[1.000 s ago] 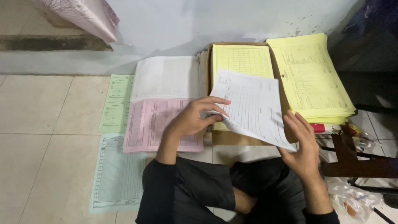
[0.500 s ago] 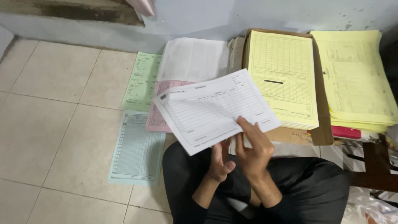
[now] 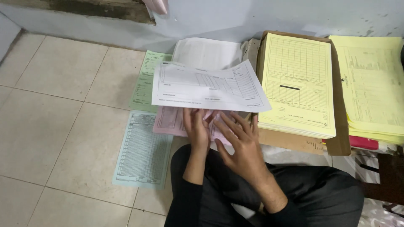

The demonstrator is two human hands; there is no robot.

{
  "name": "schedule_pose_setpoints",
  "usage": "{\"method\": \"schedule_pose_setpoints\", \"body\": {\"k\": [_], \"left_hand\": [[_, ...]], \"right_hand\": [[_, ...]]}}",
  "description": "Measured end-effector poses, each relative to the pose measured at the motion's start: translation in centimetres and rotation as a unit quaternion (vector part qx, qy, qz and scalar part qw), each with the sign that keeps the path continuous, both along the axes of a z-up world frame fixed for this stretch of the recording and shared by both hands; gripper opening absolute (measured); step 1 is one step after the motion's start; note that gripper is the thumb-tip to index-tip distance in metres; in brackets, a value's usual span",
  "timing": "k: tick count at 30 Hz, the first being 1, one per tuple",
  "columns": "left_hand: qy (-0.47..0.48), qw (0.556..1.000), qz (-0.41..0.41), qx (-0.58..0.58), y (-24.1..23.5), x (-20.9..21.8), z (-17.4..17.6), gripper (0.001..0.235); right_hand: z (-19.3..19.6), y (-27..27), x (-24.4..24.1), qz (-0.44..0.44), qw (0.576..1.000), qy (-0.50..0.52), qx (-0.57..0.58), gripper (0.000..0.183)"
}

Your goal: Sorting and collating different colored printed forms into organized stacks on the floor.

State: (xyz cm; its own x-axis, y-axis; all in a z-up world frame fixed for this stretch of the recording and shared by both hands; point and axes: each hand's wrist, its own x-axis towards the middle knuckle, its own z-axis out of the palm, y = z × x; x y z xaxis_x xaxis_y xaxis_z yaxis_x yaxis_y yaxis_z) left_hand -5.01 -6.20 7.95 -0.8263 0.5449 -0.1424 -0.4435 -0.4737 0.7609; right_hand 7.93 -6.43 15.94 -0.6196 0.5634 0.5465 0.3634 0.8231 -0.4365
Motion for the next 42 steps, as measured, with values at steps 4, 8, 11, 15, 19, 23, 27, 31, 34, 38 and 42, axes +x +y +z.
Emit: {"method": "schedule_pose_setpoints", "body": {"k": [4, 8, 11, 15, 19, 23, 27, 31, 34, 38, 42], "left_hand": [[-0.063, 0.995, -0.039, 0.060, 3.0, -4.2, -3.4, 0.067], [-0.146, 0.987, -0.053, -0.039, 7.5, -9.9, -14.1, 0.090], [-0.217, 0.975, -0.023, 0.037, 7.6, -9.4, -10.2, 0.091], [-0.226, 0.973, 0.003, 0.049, 5.2, -7.0, -4.8, 0.085], [-0.022, 0.986, 0.062, -0.154, 5.9, -5.4, -3.6, 0.079], [0.033, 0.987, 0.102, -0.122, 7.9, -6.2, -3.4, 0.082], [0.163, 0.956, 0.131, -0.205, 12.0, -8.8, -7.6, 0.076], [0.190, 0.923, 0.099, -0.319, 15.6, -10.3, -13.0, 0.076], [0.249, 0.883, 0.093, -0.386, 17.2, -10.9, -14.2, 0.084], [0.312, 0.833, 0.116, -0.442, 15.4, -9.2, -8.6, 0.114], [0.391, 0.744, 0.111, -0.530, 13.6, -7.2, -6.0, 0.141]], "right_hand": [[-1.4, 2.5, 2.5, -0.032, 0.998, -0.025, -0.041, 0.051], [-3.1, 5.3, 5.1, -0.099, 0.994, -0.032, -0.031, 0.046], [-4.3, 6.6, 7.5, -0.134, 0.991, -0.029, -0.008, 0.042], [-5.0, 8.0, 9.8, -0.172, 0.985, -0.013, 0.016, 0.040], [-7.7, 10.5, 12.0, -0.188, 0.982, -0.010, 0.026, 0.038], [-10.1, 12.0, 13.0, -0.222, 0.971, -0.041, 0.078, 0.027], [-9.5, 11.4, 12.6, -0.214, 0.974, -0.017, 0.068, 0.022], [-10.6, 12.0, 12.5, -0.226, 0.971, -0.009, 0.076, 0.022], [-11.1, 12.2, 12.4, -0.238, 0.968, -0.012, 0.084, 0.021], [-11.4, 12.3, 12.2, -0.237, 0.967, -0.009, 0.093, 0.021], [-11.9, 12.5, 12.4, -0.234, 0.966, -0.007, 0.108, 0.023]]}}
